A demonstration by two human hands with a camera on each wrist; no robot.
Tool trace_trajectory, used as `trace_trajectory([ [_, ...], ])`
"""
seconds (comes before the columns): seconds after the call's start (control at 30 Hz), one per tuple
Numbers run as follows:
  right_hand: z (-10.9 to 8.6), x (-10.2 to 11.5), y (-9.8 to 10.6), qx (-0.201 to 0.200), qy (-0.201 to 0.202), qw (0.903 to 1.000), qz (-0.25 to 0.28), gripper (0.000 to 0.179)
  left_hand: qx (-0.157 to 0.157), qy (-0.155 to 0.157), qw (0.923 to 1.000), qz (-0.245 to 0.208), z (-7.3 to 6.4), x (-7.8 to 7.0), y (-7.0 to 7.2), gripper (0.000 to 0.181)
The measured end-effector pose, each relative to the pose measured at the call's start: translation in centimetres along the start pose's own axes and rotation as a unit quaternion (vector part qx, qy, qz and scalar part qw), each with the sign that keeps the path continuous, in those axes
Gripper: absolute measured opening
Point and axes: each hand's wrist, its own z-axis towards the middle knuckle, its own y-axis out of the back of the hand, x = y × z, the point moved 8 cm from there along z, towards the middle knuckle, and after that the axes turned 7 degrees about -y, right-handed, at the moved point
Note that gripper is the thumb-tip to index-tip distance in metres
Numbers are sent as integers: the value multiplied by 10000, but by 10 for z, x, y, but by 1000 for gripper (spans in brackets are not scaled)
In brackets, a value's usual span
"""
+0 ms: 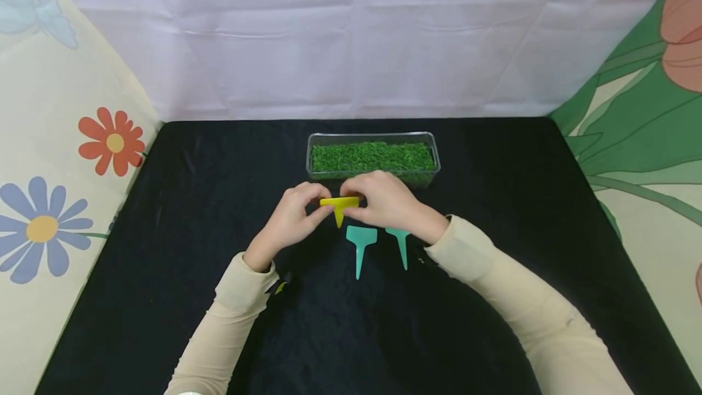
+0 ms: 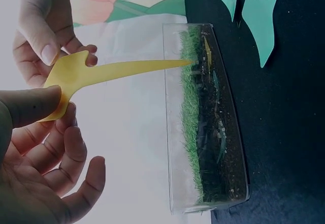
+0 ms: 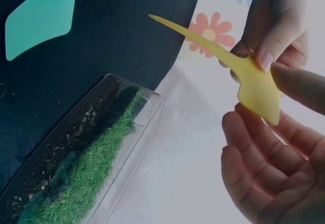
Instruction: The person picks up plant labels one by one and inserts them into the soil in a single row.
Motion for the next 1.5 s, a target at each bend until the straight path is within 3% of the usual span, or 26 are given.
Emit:
trace_trajectory([
  [1.03,2,-1,2,56,-24,10000,19,6,-161,-82,9998,5,0,1,2,10],
  [1.5,5,-3,9,-162,46,9999,-19,5,-113,422,9987,-255,-17,17,0,25],
])
